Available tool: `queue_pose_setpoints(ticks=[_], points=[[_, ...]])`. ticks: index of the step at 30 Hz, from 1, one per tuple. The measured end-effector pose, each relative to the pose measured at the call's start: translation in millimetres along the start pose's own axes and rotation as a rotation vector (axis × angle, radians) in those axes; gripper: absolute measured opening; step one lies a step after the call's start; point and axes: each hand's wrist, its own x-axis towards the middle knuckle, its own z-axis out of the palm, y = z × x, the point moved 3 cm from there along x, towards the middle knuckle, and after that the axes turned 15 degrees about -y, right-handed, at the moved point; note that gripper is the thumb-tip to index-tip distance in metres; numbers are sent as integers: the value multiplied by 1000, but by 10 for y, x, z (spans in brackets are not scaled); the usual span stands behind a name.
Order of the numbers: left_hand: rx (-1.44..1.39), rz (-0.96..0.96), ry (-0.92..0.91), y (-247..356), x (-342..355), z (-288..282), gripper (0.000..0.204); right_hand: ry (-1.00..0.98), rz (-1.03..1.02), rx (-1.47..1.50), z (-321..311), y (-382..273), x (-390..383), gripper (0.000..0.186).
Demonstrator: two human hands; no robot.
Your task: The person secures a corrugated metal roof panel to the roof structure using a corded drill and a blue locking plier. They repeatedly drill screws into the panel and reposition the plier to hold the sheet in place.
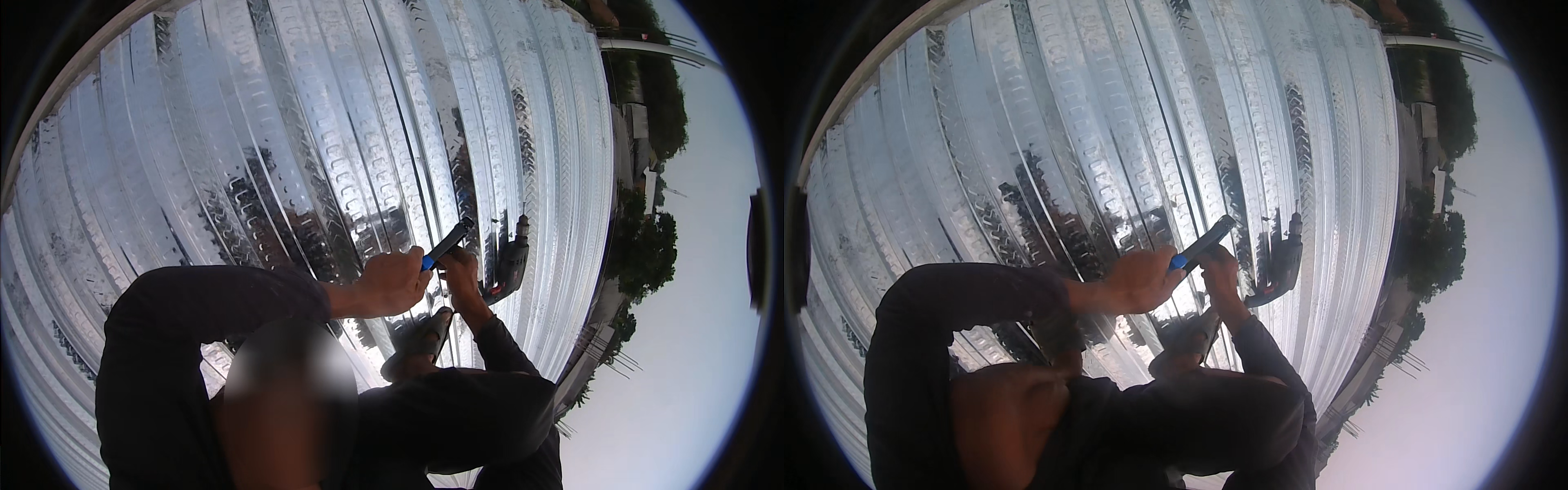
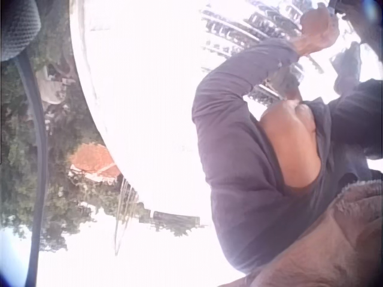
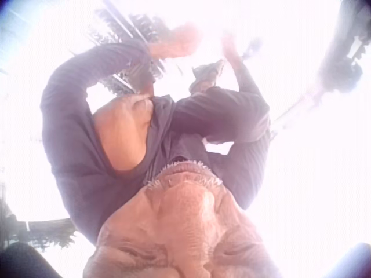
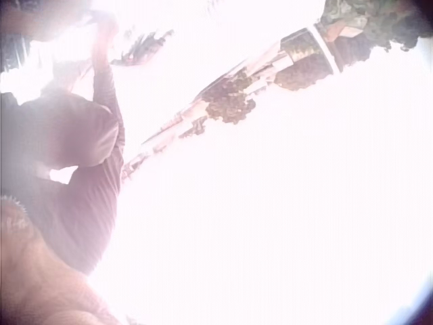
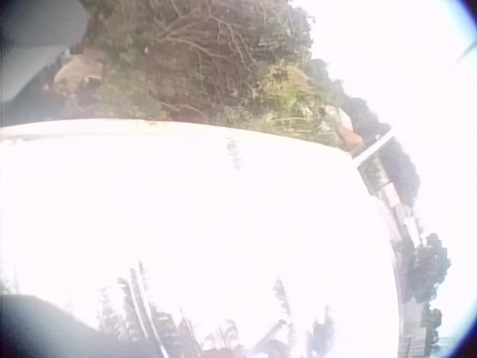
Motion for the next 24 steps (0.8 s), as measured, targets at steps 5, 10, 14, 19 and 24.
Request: queue_pose_setpoints(ticks=[5, 10, 14, 19, 24], points=[[-198, 243, 234, 444, -181, -33, 43, 139, -346, -118, -406, -933, -522, 35], [-267, 391, 195, 888, -285, -63, 50, 17, -411, -240, -718, -1850, -815, 62], [-266, 353, 212, 909, -176, -105, 47, -180, -392, -390, -557, -2110, -604, 89], [-261, 203, 201, 747, 41, -296, 52, -277, -317, -550, -163, -2299, -59, 111], [-355, 60, 95, 726, 457, -499, 66, -324, -347, -654, -278, -2371, 485, 113]])
